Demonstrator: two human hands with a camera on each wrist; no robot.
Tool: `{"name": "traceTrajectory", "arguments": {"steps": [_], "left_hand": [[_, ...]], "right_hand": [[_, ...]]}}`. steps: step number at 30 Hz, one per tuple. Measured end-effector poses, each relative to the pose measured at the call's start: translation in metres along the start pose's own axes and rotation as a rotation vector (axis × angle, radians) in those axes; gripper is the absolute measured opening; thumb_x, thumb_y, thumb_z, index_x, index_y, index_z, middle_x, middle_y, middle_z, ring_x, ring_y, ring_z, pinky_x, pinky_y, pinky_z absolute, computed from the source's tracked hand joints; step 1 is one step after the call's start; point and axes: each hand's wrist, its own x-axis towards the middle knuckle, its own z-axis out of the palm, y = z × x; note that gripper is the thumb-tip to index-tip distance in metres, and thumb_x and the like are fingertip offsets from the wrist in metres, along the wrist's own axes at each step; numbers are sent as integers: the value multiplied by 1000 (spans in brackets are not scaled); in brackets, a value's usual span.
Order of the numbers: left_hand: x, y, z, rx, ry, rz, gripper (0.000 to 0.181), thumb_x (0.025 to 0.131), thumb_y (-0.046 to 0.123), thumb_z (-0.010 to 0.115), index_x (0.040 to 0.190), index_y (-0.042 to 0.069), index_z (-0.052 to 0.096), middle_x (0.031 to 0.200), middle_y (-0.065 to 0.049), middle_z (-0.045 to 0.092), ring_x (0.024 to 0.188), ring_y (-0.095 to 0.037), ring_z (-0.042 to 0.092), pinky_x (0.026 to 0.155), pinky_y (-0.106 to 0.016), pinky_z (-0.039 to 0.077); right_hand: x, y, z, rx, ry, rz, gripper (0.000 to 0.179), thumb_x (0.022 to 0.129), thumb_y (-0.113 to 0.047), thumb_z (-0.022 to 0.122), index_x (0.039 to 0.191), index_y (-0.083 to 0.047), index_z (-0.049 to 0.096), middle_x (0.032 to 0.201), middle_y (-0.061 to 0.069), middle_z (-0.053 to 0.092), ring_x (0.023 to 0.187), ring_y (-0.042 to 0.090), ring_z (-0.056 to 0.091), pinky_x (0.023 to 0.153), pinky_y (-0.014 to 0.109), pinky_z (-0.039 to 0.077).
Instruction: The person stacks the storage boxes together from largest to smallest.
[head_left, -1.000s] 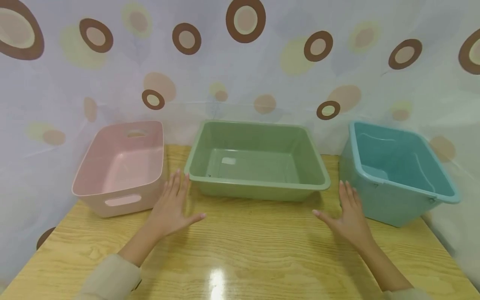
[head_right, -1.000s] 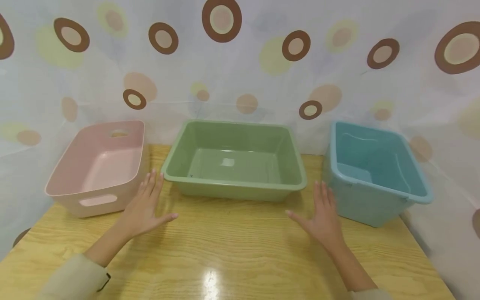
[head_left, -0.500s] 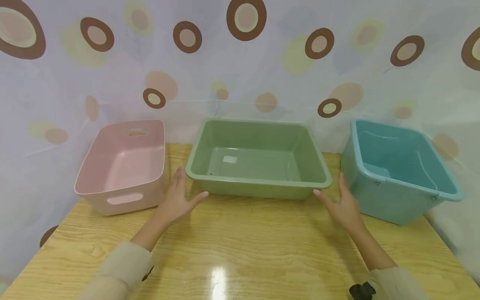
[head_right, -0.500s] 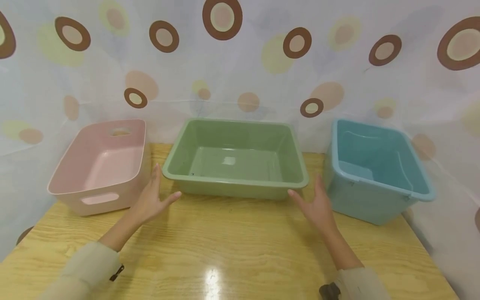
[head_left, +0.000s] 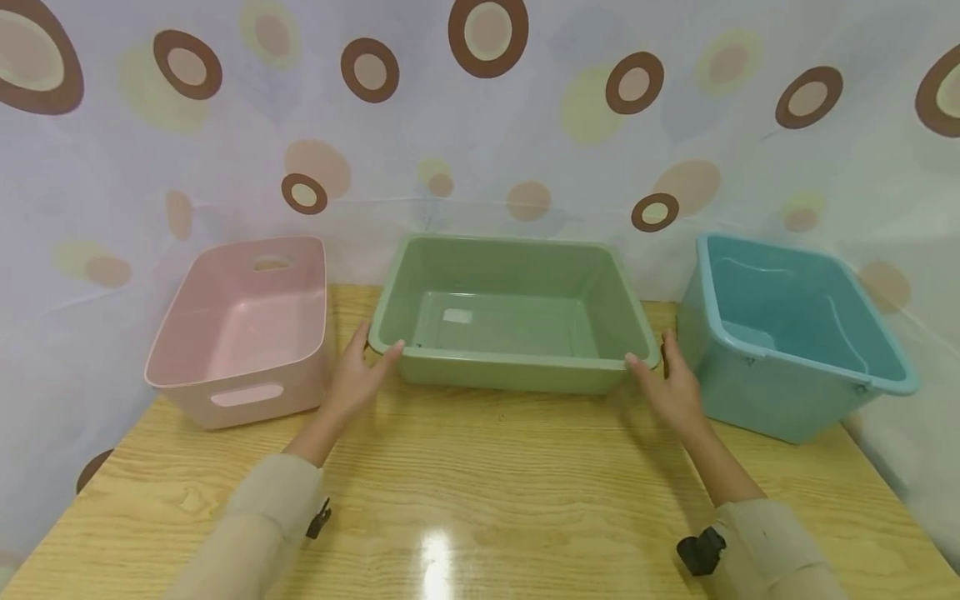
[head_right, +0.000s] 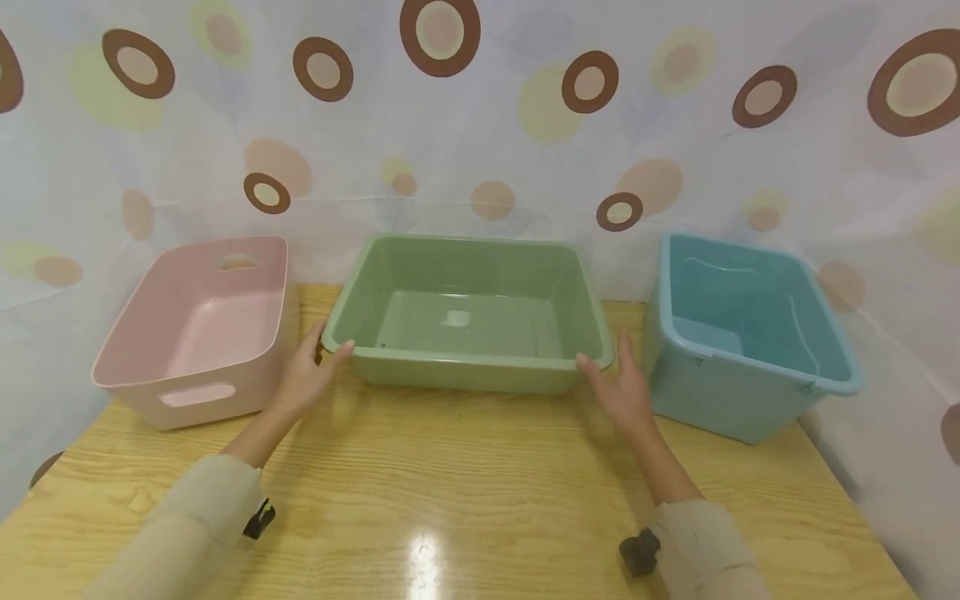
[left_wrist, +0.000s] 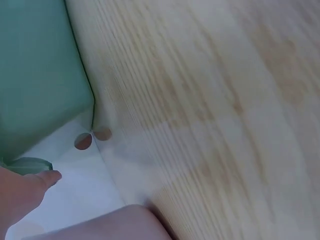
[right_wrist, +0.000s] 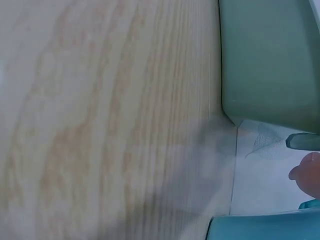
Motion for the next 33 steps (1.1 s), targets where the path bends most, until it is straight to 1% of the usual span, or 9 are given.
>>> {"name": "traceTrajectory", "arguments": {"steps": [4, 8, 11, 15, 18, 21, 25, 28, 33], "left_hand": [[8, 2, 5, -75, 40, 13, 79, 90, 45, 53, 149, 9, 14, 148, -17, 31, 137, -32, 29, 112, -47, 27], [13, 1, 7, -142, 88, 3, 77, 91, 38, 55, 148, 5, 15, 148, -17, 31, 137, -29, 30, 113, -41, 29], [17, -1, 7, -231, 97, -3, 77, 92, 33, 53, 148, 0, 11, 152, -18, 22, 141, -28, 22, 116, -38, 23], [20, -4, 5, -342, 70, -29, 78, 94, 33, 51, 148, -1, 6, 155, -16, 10, 144, -26, 11, 118, -35, 16], [20, -5, 3, -351, 56, -56, 79, 94, 37, 48, 149, 3, 3, 156, -12, 6, 144, -25, 8, 118, -35, 13], [20, -5, 2, -330, 52, -68, 78, 94, 39, 47, 149, 7, 2, 157, -11, 7, 144, -25, 9, 118, -35, 12], [22, -5, 3, -337, 63, -66, 76, 95, 37, 47, 149, 5, 4, 156, -13, 10, 144, -25, 11, 118, -35, 13], [23, -4, 2, -344, 78, -69, 73, 95, 34, 47, 149, 5, 6, 155, -15, 13, 144, -25, 13, 118, -36, 14], [26, -4, 3, -374, 77, -67, 70, 96, 28, 47, 148, 2, 9, 155, -15, 11, 143, -26, 12, 118, -37, 15]], "right_hand": [[7, -2, 1, 86, -9, -6, 82, 94, -44, 43, 147, -12, -12, 155, 8, -9, 142, 35, -3, 115, 53, 9], [13, -2, 0, 133, -2, -4, 81, 95, -41, 44, 147, -10, -11, 155, 7, -7, 143, 32, -1, 116, 49, 9], [15, -2, 0, 150, 2, 6, 81, 95, -38, 45, 147, -9, -10, 156, 7, -6, 143, 31, -1, 117, 47, 8], [18, -1, -1, 167, 9, 35, 80, 95, -37, 45, 147, -9, -9, 155, 6, -6, 143, 30, -1, 118, 44, 6], [21, 1, 0, 182, 12, 63, 80, 95, -38, 45, 147, -10, -8, 155, 5, -6, 143, 29, -1, 118, 42, 6], [21, 3, 0, 188, 8, 82, 79, 95, -39, 44, 147, -12, -9, 156, 4, -6, 143, 28, -1, 118, 42, 7], [20, 3, -3, 177, -7, 80, 79, 95, -40, 44, 147, -13, -9, 156, 5, -6, 143, 28, -2, 118, 43, 8], [19, 2, -5, 178, -40, 76, 80, 95, -42, 44, 147, -13, -9, 155, 6, -8, 143, 29, -5, 118, 45, 6], [20, 3, -5, 184, -78, 86, 80, 94, -44, 43, 147, -14, -10, 154, 4, -15, 142, 28, -9, 117, 47, 5]]}}
